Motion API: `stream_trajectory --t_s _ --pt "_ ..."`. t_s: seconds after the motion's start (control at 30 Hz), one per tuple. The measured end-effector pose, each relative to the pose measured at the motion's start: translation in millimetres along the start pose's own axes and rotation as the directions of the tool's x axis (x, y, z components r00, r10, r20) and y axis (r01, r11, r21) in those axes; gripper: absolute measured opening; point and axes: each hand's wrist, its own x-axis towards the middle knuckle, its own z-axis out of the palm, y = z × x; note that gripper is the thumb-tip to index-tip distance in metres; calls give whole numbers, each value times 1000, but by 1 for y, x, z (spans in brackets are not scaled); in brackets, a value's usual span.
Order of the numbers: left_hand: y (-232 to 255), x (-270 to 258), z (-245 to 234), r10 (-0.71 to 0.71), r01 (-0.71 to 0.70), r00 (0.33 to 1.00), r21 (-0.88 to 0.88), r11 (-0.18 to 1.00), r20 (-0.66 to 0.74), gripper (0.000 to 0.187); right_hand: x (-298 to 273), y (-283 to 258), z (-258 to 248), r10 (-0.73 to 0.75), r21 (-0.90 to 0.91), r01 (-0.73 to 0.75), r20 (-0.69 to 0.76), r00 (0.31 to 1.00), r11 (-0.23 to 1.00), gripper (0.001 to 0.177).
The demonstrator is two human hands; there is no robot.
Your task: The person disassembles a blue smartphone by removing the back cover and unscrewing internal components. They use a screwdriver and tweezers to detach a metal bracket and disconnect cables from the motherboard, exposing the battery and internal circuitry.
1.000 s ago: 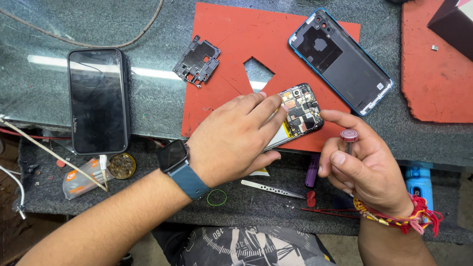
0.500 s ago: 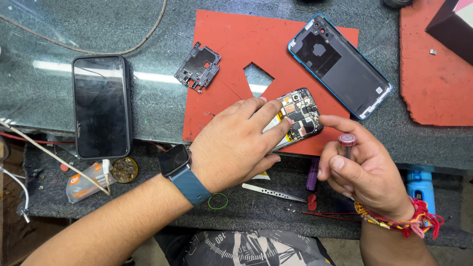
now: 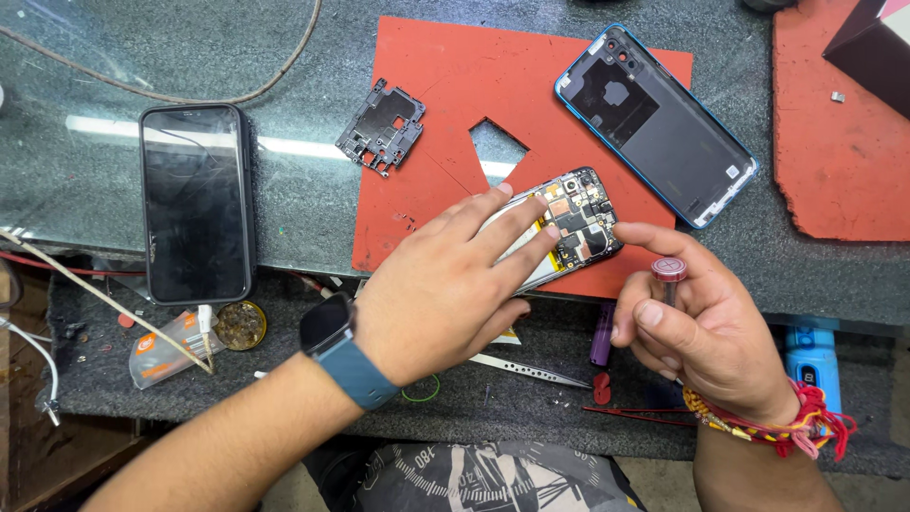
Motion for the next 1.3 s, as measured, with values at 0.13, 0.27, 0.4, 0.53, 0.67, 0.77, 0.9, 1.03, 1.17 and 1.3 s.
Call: stream_trajectory --t_s 0.13,0.27,0.4,0.53,0.67,0.77,0.9,1.03,1.17,1.3 --pt "6 -18 -1 -69 69 997 -4 998 -22 67 0 0 -1 0 -2 0 2 1000 1000 60" --pt "15 -46 -8 -183 180 979 -43 983 -91 65 0 1 -1 -2 11 2 -1 1000 1000 61" --pt "20 -83 -14 -312 297 920 -97 950 -237 58 -1 1 -1 14 -12 -14 -12 1000 1000 62" --pt "28 -123 -13 -446 418 811 -158 895 -380 42 -1 2 -4 8 -46 -9 -12 1000 999 62" --pt "31 -163 -12 -525 506 700 -182 843 -485 31 0 5 -7 -55 27 53 68 996 998 59" --pt "32 -190 -13 -563 585 634 -149 798 -530 25 -1 9 -8 -53 15 52 38 998 999 59" --pt "31 -224 -12 -586 661 511 -148 736 -630 17 -2 15 -13 -54 -59 54 10 999 997 60" --pt "17 -259 -9 -581 758 379 -118 641 -720 10 -5 17 -16 -39 -70 36 -29 999 997 60" --pt "-7 -288 -6 -519 801 227 -145 580 -824 15 -4 18 -19 -46 -69 44 -25 999 997 59" --pt "-23 -306 -10 -606 840 17 -318 441 -796 14 -3 19 -22 -40 -97 37 -31 999 995 55"
